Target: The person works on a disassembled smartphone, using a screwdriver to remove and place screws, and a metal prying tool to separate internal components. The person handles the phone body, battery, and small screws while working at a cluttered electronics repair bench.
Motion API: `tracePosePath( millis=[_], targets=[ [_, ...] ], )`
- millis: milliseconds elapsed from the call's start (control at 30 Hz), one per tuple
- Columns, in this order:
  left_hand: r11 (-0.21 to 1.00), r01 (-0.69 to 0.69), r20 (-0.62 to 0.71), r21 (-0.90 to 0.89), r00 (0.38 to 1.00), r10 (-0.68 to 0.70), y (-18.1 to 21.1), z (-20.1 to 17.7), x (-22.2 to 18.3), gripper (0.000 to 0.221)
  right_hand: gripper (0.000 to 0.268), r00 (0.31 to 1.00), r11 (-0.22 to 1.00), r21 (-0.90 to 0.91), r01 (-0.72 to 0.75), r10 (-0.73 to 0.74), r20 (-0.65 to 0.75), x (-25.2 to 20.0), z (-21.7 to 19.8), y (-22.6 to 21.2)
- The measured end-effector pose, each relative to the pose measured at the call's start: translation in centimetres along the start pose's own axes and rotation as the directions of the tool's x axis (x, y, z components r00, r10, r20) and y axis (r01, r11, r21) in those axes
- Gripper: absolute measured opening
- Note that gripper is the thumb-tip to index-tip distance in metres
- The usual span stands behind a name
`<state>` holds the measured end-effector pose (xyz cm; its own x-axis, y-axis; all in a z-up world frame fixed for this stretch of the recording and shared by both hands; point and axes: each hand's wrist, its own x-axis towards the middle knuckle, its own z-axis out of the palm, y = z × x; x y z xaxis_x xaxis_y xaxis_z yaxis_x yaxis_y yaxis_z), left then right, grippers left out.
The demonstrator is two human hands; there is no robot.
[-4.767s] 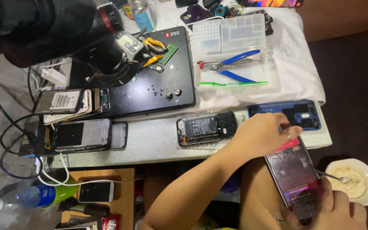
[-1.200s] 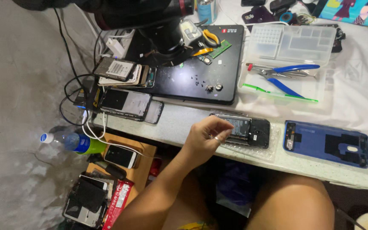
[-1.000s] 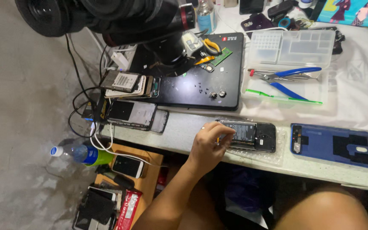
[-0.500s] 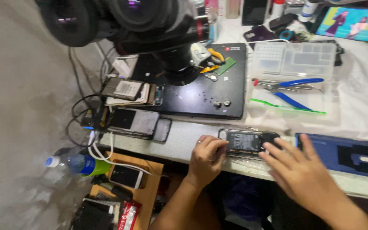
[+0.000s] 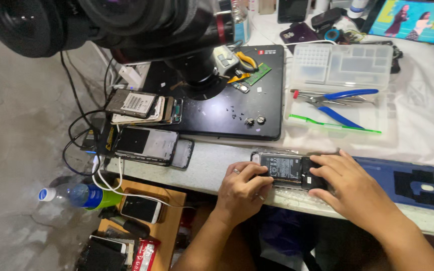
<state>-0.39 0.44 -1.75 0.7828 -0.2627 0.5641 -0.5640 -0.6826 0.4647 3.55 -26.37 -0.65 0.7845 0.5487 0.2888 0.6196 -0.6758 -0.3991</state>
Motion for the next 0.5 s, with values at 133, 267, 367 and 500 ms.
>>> tracePosePath(
  millis=[133,267,367,500],
  targets=[
    [1.000,0.013,0.015,-0.018,1.000,-0.013,-0.1,-0.2,0.0,0.017,0.044,0.999,0.998,0.058,-0.014,0.011,0.041,0.5,0.2,0.8],
    [0.999,0.028,0.043,-0.025,0.999,-0.027,-0.2,-0.4,0.2,0.020,0.049,0.991,0.995,0.039,-0.091,0.086,0.106,0.4,0.7,1.4],
    [0.999,0.022,0.036,-0.027,0.999,-0.021,-0.2,-0.3,0.2,0.020,0.049,0.998,0.998,0.053,-0.042,0.040,0.050,0.4,0.9,1.7],
    [0.999,0.037,0.056,-0.034,0.998,-0.035,-0.4,-0.2,0.2,0.021,0.050,1.000,0.994,0.111,-0.007,0.008,-0.004,0.4,0.6,1.7]
  ],
)
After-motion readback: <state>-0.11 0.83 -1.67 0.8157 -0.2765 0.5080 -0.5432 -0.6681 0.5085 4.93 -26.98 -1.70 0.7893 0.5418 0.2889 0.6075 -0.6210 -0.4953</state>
